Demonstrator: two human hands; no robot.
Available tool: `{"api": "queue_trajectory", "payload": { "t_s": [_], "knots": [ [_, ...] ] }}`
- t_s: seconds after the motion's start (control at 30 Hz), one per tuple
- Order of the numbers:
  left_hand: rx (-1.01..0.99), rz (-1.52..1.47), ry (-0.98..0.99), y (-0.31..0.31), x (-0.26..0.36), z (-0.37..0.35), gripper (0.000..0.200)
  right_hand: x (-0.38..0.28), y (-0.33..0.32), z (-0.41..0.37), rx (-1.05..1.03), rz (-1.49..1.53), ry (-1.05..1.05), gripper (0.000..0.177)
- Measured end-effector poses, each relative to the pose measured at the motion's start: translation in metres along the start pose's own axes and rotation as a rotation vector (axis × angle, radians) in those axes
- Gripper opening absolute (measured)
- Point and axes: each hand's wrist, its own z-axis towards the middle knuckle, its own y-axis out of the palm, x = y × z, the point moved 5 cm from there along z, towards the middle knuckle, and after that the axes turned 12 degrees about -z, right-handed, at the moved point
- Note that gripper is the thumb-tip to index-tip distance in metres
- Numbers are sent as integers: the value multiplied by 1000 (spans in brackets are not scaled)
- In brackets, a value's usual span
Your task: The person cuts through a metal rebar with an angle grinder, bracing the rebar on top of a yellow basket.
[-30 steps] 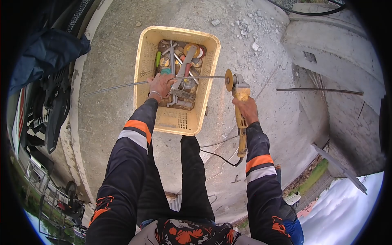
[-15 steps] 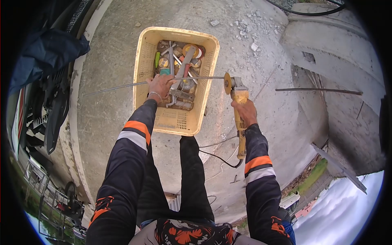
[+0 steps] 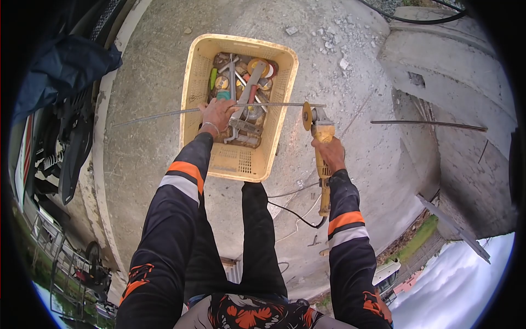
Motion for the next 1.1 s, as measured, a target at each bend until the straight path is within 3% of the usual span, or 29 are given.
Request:
{"api": "queue_trajectory", "payload": {
  "t_s": [0.43, 0.63, 0.7, 0.9, 1.03, 1.1],
  "knots": [
    [-17, -86, 0, -1, 0, 1, 29, -1, -4, 3, 3, 42, -27, 59],
    [-102, 21, -60, 12, -15, 5, 31, 0, -6, 3, -31, 45, -44, 61],
    [-31, 10, -26, 6, -8, 1, 30, 4, -4, 9, -39, 30, -70, 61],
    [-38, -14, -40, 10, -15, 3, 26, 12, 5, 31, 27, -32, -108, 51],
    [-182, -17, -151, -19, 22, 3, 32, 14, -5, 10, -23, 117, -52, 51],
    [-146, -58, -42, 3, 18, 4, 32, 15, -12, -3, -24, 194, -22, 51]
  ]
}}
